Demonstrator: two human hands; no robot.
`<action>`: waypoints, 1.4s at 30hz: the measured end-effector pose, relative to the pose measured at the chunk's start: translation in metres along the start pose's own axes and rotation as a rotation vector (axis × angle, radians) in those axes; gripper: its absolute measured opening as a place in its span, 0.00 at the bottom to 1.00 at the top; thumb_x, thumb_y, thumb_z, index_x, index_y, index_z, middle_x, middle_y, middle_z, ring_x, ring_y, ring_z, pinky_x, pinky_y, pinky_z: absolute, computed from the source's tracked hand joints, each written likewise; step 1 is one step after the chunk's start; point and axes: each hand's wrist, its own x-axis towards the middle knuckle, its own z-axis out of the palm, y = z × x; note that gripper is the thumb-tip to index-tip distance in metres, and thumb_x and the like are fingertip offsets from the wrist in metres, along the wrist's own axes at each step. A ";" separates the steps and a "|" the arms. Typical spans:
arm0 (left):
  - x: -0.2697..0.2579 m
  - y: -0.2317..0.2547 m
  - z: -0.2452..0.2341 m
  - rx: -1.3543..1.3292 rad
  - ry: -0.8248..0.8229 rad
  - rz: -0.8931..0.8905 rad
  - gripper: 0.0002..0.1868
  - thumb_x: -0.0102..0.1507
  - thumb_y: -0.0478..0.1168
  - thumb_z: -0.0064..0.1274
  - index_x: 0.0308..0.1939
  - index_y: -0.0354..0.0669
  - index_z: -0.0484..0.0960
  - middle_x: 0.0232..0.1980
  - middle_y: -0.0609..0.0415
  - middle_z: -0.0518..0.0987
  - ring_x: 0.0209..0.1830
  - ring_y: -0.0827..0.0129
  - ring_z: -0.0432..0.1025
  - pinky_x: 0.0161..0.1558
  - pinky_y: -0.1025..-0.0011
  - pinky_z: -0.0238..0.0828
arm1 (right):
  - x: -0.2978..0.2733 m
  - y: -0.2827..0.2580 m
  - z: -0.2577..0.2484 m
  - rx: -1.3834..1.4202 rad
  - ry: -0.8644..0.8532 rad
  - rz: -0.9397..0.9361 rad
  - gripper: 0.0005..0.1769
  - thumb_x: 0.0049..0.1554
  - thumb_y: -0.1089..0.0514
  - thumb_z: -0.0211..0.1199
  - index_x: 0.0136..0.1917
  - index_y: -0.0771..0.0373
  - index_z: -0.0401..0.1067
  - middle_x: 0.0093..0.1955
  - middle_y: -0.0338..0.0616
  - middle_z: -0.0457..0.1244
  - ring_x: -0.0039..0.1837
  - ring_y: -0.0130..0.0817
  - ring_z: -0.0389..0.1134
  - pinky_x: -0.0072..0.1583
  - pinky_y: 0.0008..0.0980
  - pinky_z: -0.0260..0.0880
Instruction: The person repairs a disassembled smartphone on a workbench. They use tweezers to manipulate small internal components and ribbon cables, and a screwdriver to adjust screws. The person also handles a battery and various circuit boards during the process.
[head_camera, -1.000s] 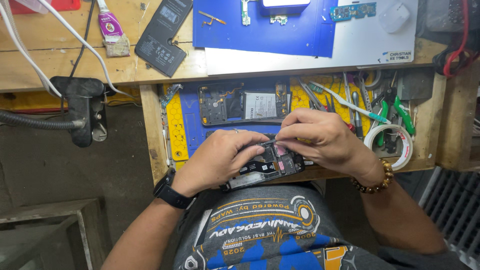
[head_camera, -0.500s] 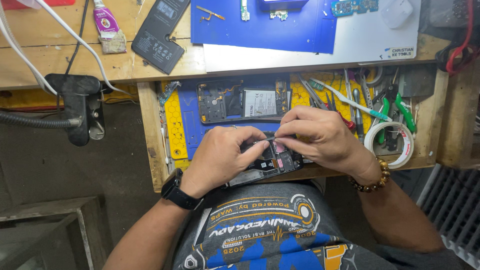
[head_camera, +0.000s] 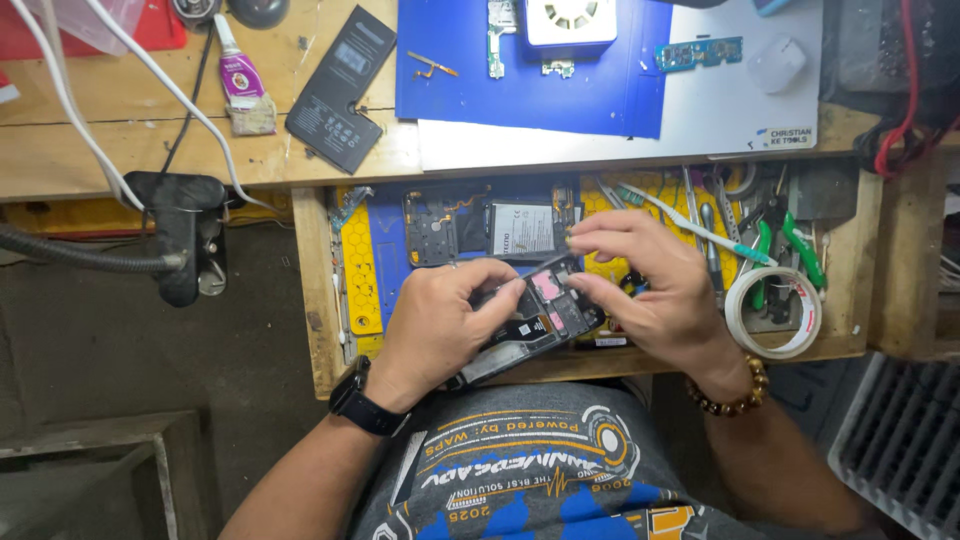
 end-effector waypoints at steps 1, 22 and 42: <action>0.001 0.001 -0.002 -0.012 0.022 -0.025 0.09 0.63 0.42 0.58 0.39 0.41 0.86 0.29 0.51 0.85 0.25 0.70 0.80 0.28 0.72 0.73 | -0.002 -0.002 0.001 0.021 0.064 0.024 0.19 0.55 0.68 0.71 0.59 0.68 0.72 0.60 0.52 0.66 0.59 0.37 0.71 0.59 0.29 0.73; 0.053 0.026 -0.024 0.153 0.455 0.068 0.09 0.64 0.44 0.59 0.38 0.42 0.86 0.29 0.51 0.84 0.26 0.64 0.81 0.28 0.68 0.73 | 0.019 -0.010 0.016 -0.368 0.316 -0.164 0.13 0.53 0.71 0.71 0.51 0.65 0.76 0.52 0.49 0.67 0.52 0.43 0.71 0.53 0.35 0.72; 0.055 0.030 -0.026 0.186 0.435 0.063 0.08 0.64 0.43 0.57 0.38 0.41 0.83 0.30 0.51 0.85 0.28 0.60 0.82 0.29 0.65 0.74 | 0.091 -0.009 0.000 -0.589 0.015 -0.445 0.22 0.49 0.62 0.71 0.58 0.57 0.78 0.51 0.41 0.64 0.50 0.37 0.64 0.52 0.38 0.59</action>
